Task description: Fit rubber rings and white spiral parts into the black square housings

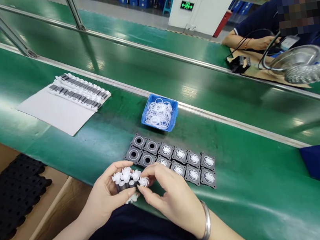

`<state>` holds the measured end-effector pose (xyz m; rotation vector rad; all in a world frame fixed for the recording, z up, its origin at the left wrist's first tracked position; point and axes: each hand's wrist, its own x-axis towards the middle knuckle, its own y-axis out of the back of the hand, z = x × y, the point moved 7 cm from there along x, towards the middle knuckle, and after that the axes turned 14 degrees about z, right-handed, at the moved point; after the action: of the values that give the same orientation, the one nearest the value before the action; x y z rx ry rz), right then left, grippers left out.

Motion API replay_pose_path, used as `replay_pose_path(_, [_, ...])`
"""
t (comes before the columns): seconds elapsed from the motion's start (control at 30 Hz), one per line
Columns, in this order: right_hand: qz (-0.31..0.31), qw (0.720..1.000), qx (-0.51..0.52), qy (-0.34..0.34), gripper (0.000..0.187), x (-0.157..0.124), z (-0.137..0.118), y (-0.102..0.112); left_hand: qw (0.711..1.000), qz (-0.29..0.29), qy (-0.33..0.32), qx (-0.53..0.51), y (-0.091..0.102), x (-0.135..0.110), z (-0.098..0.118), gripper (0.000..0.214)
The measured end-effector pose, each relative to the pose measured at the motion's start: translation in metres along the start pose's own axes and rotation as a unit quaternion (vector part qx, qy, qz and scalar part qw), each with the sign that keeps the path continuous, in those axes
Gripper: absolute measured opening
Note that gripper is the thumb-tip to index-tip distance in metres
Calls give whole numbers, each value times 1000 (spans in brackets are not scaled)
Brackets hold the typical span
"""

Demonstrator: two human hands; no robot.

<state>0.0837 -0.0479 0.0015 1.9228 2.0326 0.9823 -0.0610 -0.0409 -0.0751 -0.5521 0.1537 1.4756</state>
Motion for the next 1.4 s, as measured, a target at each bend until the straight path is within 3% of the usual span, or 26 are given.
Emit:
replay_pose_path(0.07, [-9, 1000, 23, -14, 13, 4, 2, 7, 998, -20, 41, -52, -1, 2, -3, 51])
replay_pose_path(0.13, [33, 998, 27, -37, 12, 14, 11, 18, 993, -39, 72, -88, -2, 2, -4, 51])
replay_pose_path(0.23, [117, 991, -36, -46, 12, 33, 30, 32, 989, -55, 82, -111, -3, 0, -1, 52])
replay_pose_path(0.3, [127, 987, -99, -23, 11, 44, 42, 31, 988, -55, 81, -116, -2, -1, 1, 52])
replay_pose_path(0.4, [81, 981, -171, 47, 12, 55, 47, 22, 988, -49, 83, -118, 1, -2, 1, 50])
replay_pose_path(0.5, [56, 973, -195, 108, 20, 54, 30, 20, 987, -44, 86, -127, 4, -1, 0, 50])
replay_pose_path(0.6, [43, 989, -119, 78, 27, 45, 6, 21, 989, -47, 82, -113, 2, -1, 0, 55])
replay_pose_path(0.73, [-49, 999, -4, 12, 28, 23, -10, -5, 999, -30, -3, -24, -1, -1, 6, 63])
replay_pose_path(0.8, [-34, 999, 11, -5, 19, 15, -9, -12, 999, -14, -33, 29, 0, -1, 7, 59])
replay_pose_path(0.9, [-22, 999, 26, -8, 11, 7, -3, -16, 997, -29, -14, 64, -1, 0, 2, 50])
replay_pose_path(1.1, [-5, 998, 57, -15, 8, 2, -2, -3, 995, -75, 61, -40, -1, 0, -5, 52])
replay_pose_path(1.27, [93, 987, 112, -66, 12, 8, 12, 16, 992, -55, 77, -85, 3, 3, -6, 49])
replay_pose_path(1.4, [125, 992, -17, -12, 16, 15, 24, 22, 992, -44, 64, -100, 7, 4, -4, 46])
